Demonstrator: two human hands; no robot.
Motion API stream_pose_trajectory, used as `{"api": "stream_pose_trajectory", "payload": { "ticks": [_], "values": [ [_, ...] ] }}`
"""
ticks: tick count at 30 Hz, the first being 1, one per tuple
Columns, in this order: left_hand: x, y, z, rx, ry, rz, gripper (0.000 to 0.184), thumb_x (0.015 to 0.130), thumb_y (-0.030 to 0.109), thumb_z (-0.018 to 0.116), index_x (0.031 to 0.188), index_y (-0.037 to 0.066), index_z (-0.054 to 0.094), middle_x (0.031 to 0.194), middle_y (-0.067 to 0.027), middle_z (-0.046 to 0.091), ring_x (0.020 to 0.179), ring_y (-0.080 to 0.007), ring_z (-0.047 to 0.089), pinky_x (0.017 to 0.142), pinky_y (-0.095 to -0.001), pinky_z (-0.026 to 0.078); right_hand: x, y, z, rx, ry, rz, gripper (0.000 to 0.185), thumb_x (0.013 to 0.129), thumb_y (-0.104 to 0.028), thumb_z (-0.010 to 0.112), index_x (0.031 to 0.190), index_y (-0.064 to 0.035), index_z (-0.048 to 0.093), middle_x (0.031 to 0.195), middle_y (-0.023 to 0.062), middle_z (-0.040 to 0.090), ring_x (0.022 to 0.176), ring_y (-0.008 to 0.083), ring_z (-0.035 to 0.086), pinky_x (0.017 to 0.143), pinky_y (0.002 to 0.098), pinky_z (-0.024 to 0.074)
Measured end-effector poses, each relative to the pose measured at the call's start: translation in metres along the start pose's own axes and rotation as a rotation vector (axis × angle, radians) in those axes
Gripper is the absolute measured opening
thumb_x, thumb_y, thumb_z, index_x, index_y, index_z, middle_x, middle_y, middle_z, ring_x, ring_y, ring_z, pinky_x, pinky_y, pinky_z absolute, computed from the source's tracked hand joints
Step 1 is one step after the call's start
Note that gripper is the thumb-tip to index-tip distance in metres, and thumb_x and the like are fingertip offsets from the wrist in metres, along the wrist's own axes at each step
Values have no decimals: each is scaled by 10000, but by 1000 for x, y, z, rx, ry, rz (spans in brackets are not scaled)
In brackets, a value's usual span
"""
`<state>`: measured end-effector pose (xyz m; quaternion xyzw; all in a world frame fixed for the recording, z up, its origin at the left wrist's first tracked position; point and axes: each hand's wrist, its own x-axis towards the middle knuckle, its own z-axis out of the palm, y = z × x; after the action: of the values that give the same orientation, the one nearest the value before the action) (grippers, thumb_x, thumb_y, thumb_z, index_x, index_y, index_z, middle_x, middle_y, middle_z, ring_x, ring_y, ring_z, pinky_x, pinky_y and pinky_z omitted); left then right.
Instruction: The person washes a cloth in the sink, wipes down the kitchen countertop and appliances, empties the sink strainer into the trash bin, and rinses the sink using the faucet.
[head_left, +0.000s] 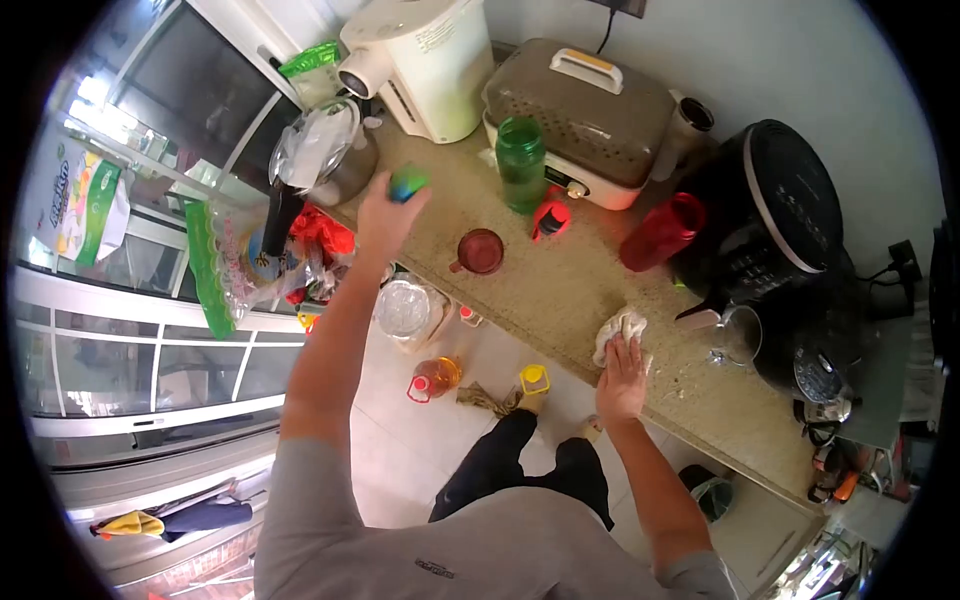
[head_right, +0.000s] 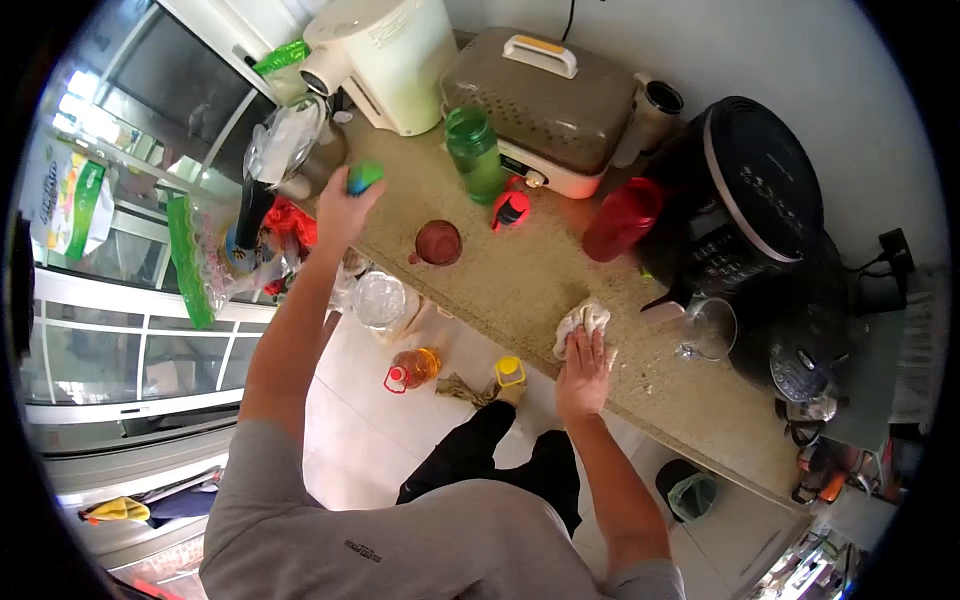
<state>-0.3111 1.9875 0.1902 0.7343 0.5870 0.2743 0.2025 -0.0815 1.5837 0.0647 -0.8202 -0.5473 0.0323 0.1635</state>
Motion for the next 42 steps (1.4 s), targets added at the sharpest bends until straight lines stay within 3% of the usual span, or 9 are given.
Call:
{"api": "stream_pose_trajectory", "payload": {
  "ticks": [2,8,13,16,20,22,35,37,42],
  "values": [
    [-1,88,-24,-183,-42,148,692,737,447,808,1204,-14,590,912,-163,694,785,-219,655,705,-349,510,0,-1,4,-6,39,18,445,884,-46,531,1328,-31,541,1459,114,464,1415,358,341,1138,521,295],
    [14,182,-7,-38,-241,285,802,710,529,787,1288,26,552,914,-182,708,827,-305,697,761,-384,534,-2,-2,0,51,106,40,444,831,-47,580,1275,-44,593,1447,89,488,1412,340,360,1139,520,298],
    [20,185,12,159,-324,362,842,696,519,795,1329,31,530,1044,-223,693,958,-352,680,803,-394,539,-1,0,5,110,186,24,416,830,-17,573,1244,-25,613,1376,116,542,1359,358,425,1110,512,343],
    [14,183,17,166,-215,492,825,709,522,801,1297,1,548,921,-205,698,863,-300,693,774,-379,524,0,1,5,121,214,28,408,818,-36,581,1223,-25,627,1396,101,532,1374,348,408,1101,504,347],
    [-53,169,32,23,-21,324,738,742,509,797,1205,-20,573,760,-152,656,694,-261,662,627,-422,506,3,-3,3,133,217,48,435,789,-44,596,1223,-25,626,1381,110,542,1367,362,412,1092,507,354],
    [-81,149,80,69,-289,306,704,743,533,774,1144,3,542,843,-220,700,825,-370,700,716,-470,544,-3,-3,2,122,198,59,441,781,-50,600,1221,-24,626,1377,112,544,1365,367,412,1089,507,357],
    [-92,129,163,350,-281,268,563,769,465,743,1056,5,590,829,-197,708,817,-375,702,694,-475,549,-3,-4,1,136,191,90,433,812,-70,592,1243,-29,610,1403,93,525,1376,349,395,1092,527,337],
    [-102,155,137,-68,-231,256,551,753,478,759,982,-13,651,775,-178,700,771,-343,703,665,-446,533,-4,-4,1,134,200,100,421,829,-100,590,1243,-24,608,1404,96,524,1379,350,392,1090,524,341],
    [-105,263,70,-303,-289,300,559,734,491,775,941,-20,684,767,-171,699,736,-322,691,672,-409,520,-5,-5,4,162,211,110,421,844,-132,590,1250,-20,598,1410,95,521,1385,353,386,1091,525,343]
  ]
}}
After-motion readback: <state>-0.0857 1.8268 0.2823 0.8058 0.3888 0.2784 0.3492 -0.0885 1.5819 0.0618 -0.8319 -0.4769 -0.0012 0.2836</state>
